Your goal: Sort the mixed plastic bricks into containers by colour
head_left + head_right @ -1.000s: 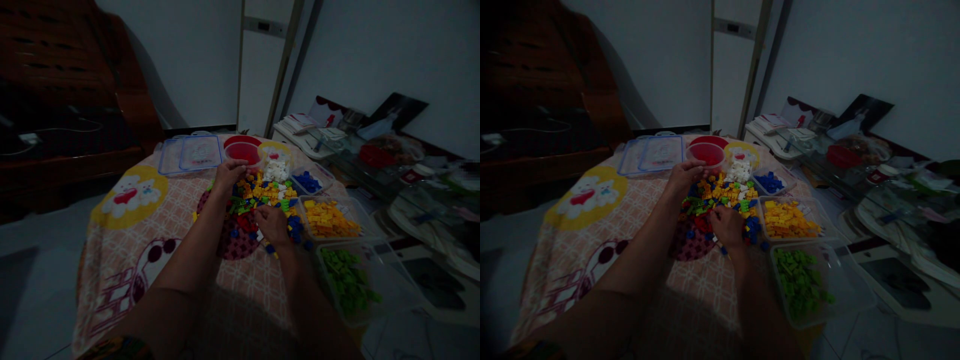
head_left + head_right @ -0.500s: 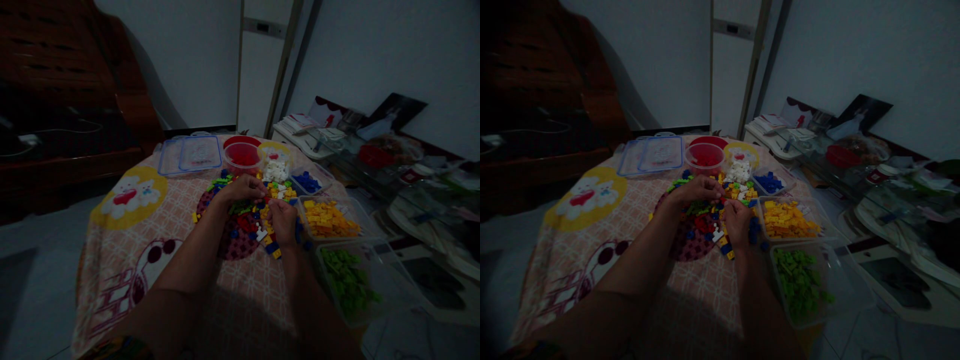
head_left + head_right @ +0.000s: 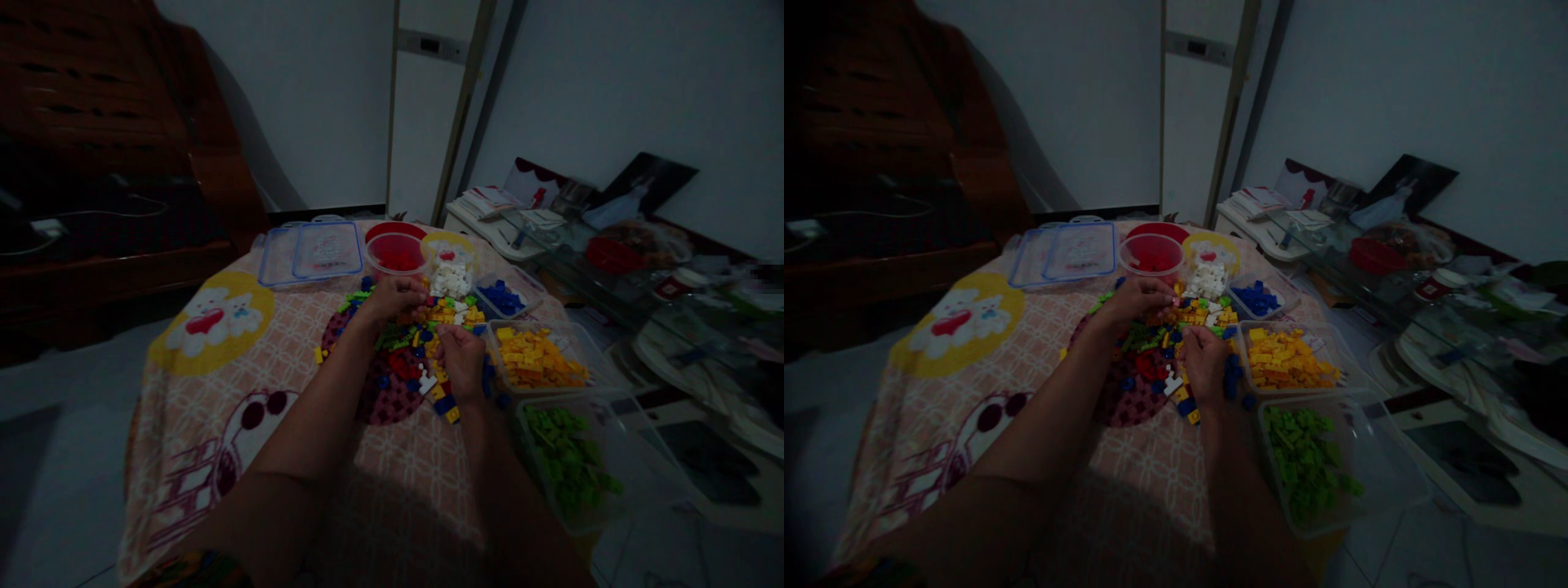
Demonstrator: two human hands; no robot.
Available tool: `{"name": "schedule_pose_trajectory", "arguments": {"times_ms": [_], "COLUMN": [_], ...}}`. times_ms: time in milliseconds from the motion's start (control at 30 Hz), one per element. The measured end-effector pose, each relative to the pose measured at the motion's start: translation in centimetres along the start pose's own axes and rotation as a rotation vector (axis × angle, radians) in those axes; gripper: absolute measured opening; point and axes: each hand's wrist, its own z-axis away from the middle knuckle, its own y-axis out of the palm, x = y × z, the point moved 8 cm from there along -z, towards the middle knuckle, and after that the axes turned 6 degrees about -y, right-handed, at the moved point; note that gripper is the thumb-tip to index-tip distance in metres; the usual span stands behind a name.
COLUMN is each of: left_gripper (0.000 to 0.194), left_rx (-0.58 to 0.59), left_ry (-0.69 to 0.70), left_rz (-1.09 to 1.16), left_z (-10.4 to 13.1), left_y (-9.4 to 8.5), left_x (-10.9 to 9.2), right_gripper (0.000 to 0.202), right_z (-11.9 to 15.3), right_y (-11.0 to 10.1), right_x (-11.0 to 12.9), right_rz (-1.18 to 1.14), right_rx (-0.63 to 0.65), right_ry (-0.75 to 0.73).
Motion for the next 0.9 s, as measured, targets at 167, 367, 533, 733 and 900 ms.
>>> {"name": "schedule_pose_trajectory", "arguments": {"times_ms": [167, 367, 533, 733, 900], "left_gripper": [0.022, 0.017, 0.025, 0.027, 0.027], "left_rx": [-0.357, -0.551, -0.514, -0.458, -0.427], "left_ry": [0.106, 0.150, 0.186, 0.206, 0.210], "left_rz": [0.234, 0.449, 0.500, 0.458, 0.416], "left_z": [-0.1, 0.4, 0.2, 0.2, 0.1], "left_y": [-4.2, -6.4, -5.7, -5.2, -5.1], "left_x": [0.0, 0.3, -0.2, -0.8, -0.8], "right_gripper": [0.034, 0.033, 0.033, 0.028, 0.024], "right_z": [0.1, 0.3, 0.3, 0.8, 2.6], "right_y": [0.2, 0.4, 0.7, 2.4, 5.0], "right_x": [0.0, 0.6, 0.4, 0.8, 2.0], "right_rz": [0.021, 0.001, 0.005, 0.215, 0.774], "right_rx": [0.006, 0.011, 0.031, 0.247, 0.519], "right_ry": [0.003, -0.002, 0.000, -0.132, -0.333]}}
